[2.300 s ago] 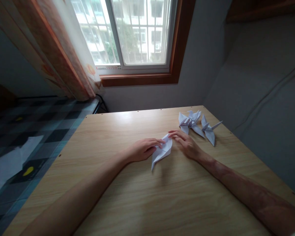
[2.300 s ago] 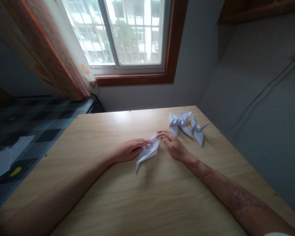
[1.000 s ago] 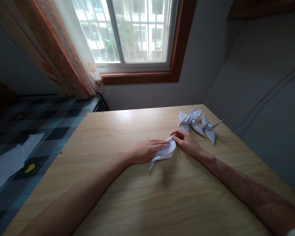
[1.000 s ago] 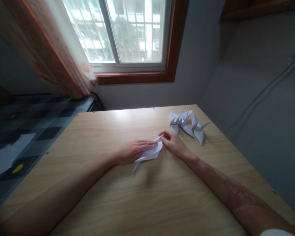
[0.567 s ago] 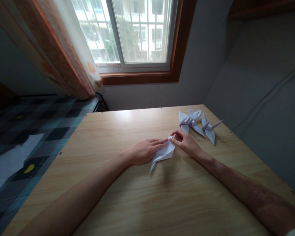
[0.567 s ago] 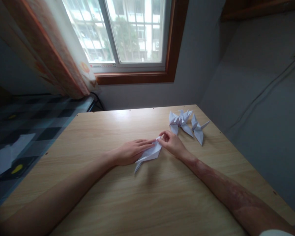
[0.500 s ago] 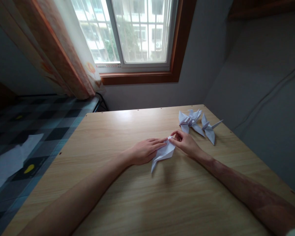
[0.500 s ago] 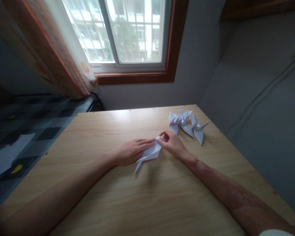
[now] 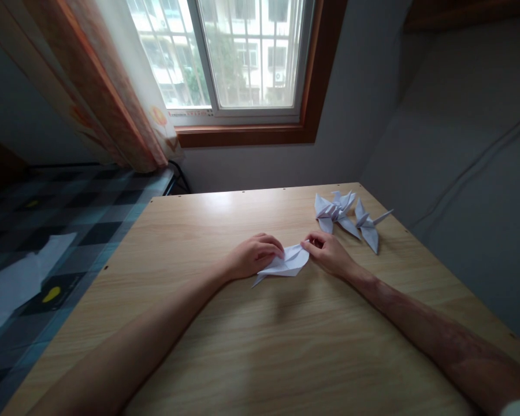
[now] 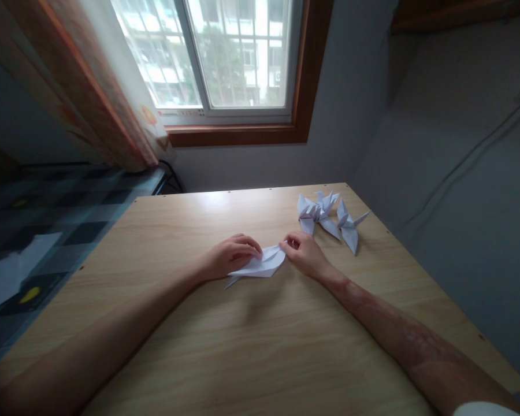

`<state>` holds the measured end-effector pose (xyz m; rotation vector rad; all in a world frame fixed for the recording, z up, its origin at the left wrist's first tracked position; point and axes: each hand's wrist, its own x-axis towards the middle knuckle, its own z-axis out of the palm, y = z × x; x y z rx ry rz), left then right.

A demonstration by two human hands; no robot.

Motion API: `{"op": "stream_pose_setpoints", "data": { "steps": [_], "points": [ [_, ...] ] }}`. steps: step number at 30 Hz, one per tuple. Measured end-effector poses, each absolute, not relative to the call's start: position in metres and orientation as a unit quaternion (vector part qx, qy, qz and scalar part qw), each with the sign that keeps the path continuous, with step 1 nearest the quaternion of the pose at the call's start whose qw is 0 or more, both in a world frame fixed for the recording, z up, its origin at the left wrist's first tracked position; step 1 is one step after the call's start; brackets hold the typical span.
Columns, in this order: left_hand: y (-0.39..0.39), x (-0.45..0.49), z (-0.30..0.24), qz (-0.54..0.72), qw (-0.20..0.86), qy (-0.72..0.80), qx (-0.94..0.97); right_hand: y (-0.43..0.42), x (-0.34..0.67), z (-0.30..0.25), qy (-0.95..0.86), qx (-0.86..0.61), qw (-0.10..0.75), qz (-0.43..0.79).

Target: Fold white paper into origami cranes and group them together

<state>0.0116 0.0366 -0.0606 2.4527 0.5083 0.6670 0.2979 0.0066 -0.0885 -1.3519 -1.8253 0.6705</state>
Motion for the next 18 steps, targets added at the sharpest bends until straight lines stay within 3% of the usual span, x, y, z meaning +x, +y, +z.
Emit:
{"op": "stream_pose_setpoints", "data": {
  "steps": [7, 18],
  "points": [
    [0.033, 0.012, -0.058, 0.258, 0.304, 0.181, 0.899, 0.006, 0.298, -0.089, -0.722, -0.513, 0.381, 0.265],
    [0.024, 0.030, -0.062, 0.270, 0.359, 0.313, 0.837, 0.002, 0.294, -0.076, -0.793, -0.428, 0.337, 0.272]
  ]
}}
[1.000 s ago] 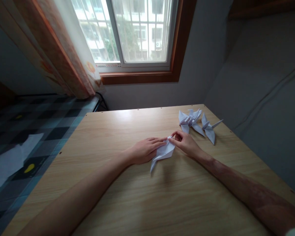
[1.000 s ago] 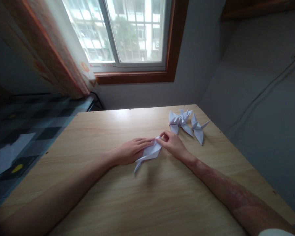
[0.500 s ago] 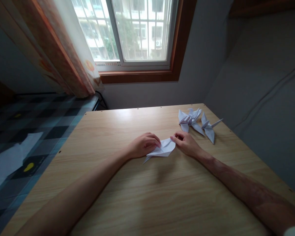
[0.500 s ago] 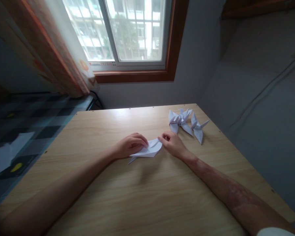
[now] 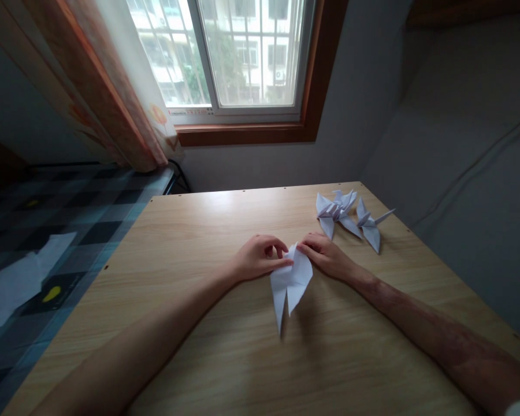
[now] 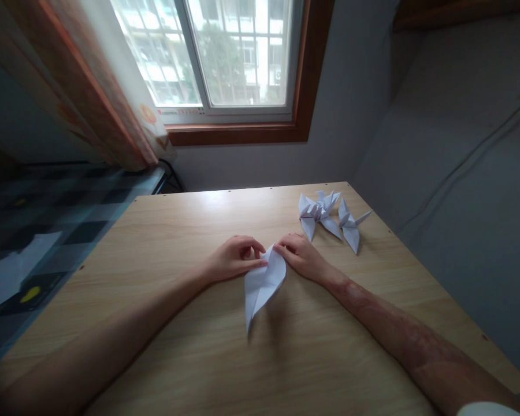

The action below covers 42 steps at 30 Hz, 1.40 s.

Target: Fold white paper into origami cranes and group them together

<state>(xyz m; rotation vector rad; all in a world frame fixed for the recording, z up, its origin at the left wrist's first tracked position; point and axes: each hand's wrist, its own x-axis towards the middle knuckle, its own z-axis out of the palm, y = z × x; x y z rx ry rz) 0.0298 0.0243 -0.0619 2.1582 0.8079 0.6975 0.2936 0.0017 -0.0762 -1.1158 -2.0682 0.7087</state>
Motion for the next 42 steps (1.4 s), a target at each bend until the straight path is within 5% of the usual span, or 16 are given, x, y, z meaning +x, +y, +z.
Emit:
{"op": "stream_pose_setpoints", "data": {
  "steps": [16, 24, 29, 36, 42],
  "points": [
    [0.011, 0.045, -0.061, 0.303, 0.354, 0.371, 0.803, -0.002, 0.291, -0.074, -0.807, -0.397, 0.321, 0.296],
    [0.020, 0.037, -0.068, 0.392, 0.341, 0.474, 0.711, -0.007, 0.296, -0.081, -0.725, -0.436, 0.414, 0.337],
    [0.030, 0.024, -0.065, 0.390, 0.260, 0.545, 0.695, -0.014, 0.300, -0.077, -0.757, -0.415, 0.499, 0.079],
    [0.033, 0.015, -0.067, 0.341, 0.272, 0.513, 0.739, -0.027, 0.283, -0.070, -0.897, -0.318, 0.306, -0.015],
    [0.049, -0.009, -0.060, 0.387, 0.163, 0.344, 0.840, -0.017, 0.287, -0.077, -0.909, -0.310, 0.278, 0.019]
  ]
}}
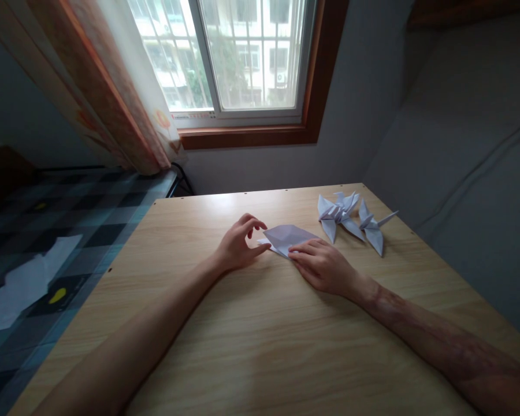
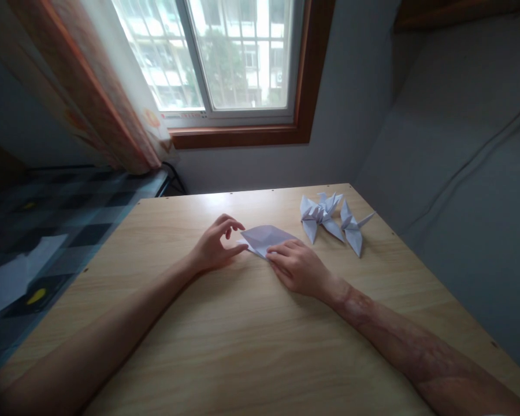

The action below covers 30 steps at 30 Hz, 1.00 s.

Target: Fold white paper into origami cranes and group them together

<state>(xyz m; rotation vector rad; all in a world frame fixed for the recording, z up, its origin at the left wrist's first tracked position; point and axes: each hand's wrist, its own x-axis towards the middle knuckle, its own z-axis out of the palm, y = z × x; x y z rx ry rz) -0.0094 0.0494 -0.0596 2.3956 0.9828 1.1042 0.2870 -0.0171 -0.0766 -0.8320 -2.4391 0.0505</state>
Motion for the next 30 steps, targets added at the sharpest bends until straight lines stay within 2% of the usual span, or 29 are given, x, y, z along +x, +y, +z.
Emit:
{"op": "stream_pose_setpoints", "data": {
  "steps": [7, 14, 17, 30],
  "points": [
    [0.058, -0.016, -0.050, 0.304, 0.127, 0.313, 0.891, -0.016, 0.287, -0.077, -0.907, -0.302, 0.293, 0.025],
    [0.068, -0.027, -0.041, 0.252, 0.254, 0.312, 0.880, -0.016, 0.288, -0.077, -0.896, -0.321, 0.305, 0.034],
    [0.067, -0.031, -0.034, 0.207, 0.275, 0.307, 0.887, -0.015, 0.288, -0.077, -0.891, -0.329, 0.309, 0.042],
    [0.067, -0.033, -0.028, 0.111, 0.125, 0.259, 0.951, -0.016, 0.288, -0.079, -0.887, -0.350, 0.298, 0.043]
  ]
}}
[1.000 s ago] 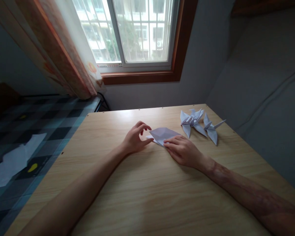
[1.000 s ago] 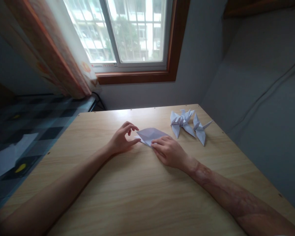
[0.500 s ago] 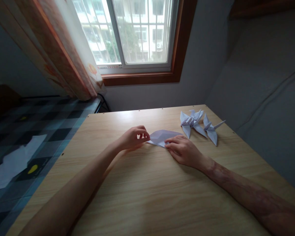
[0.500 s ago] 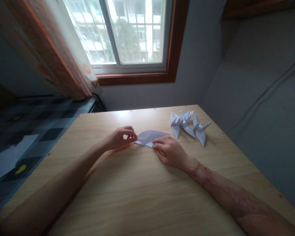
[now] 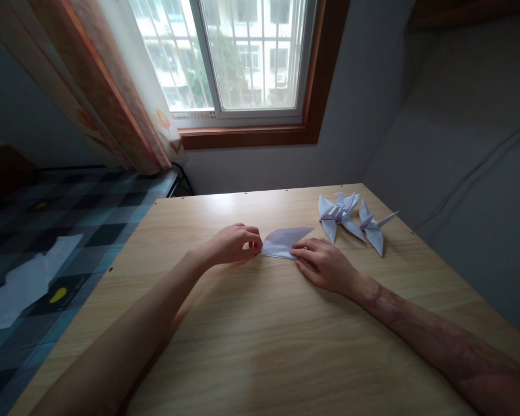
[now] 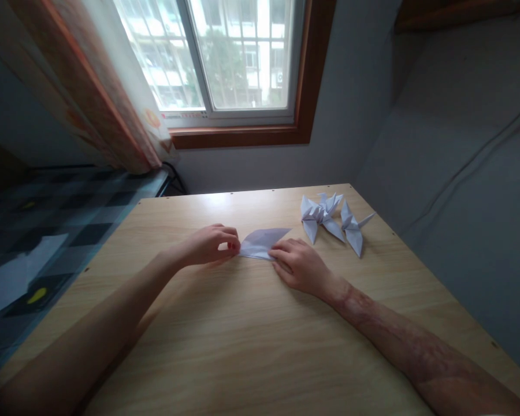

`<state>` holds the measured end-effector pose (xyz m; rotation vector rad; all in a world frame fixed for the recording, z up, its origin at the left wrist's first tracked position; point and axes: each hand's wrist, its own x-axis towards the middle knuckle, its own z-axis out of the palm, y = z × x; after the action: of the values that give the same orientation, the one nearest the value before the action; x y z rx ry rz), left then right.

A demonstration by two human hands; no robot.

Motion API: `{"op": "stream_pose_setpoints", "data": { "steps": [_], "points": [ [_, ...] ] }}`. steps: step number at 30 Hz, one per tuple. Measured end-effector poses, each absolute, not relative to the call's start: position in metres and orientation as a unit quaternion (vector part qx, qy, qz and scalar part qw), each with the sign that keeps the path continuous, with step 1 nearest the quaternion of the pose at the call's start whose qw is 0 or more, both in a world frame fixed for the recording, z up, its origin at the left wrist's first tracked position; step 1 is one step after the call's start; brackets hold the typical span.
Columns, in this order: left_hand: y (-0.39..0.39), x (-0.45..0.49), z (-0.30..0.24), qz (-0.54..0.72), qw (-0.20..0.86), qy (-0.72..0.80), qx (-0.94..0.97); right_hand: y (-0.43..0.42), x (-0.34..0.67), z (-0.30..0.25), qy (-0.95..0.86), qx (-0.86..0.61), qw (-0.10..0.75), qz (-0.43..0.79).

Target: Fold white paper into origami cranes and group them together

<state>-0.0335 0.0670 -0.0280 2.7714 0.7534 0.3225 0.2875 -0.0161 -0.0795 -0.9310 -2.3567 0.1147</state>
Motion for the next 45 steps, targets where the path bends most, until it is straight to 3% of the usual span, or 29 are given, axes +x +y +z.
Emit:
{"op": "stream_pose_setpoints", "data": {
  "steps": [6, 10, 14, 21, 30, 45],
  "points": [
    [0.058, -0.027, -0.024, 0.118, 0.087, 0.265, 0.953, -0.015, 0.287, -0.078, -0.891, -0.343, 0.294, 0.044],
    [0.051, -0.013, -0.031, 0.169, 0.001, 0.281, 0.945, -0.016, 0.287, -0.077, -0.890, -0.339, 0.300, 0.046],
    [0.038, 0.005, -0.044, 0.140, -0.050, 0.236, 0.960, -0.017, 0.286, -0.077, -0.891, -0.341, 0.295, 0.048],
    [0.027, 0.013, -0.056, 0.126, -0.037, 0.231, 0.964, -0.016, 0.287, -0.080, -0.877, -0.361, 0.313, 0.043],
    [0.038, 0.007, -0.049, 0.153, 0.041, 0.163, 0.974, -0.014, 0.293, -0.077, -0.770, -0.467, 0.433, -0.039],
    [0.013, 0.031, -0.061, 0.153, -0.049, 0.207, 0.965, 0.000, 0.299, -0.089, -0.793, -0.482, 0.358, 0.099]
  ]
}}
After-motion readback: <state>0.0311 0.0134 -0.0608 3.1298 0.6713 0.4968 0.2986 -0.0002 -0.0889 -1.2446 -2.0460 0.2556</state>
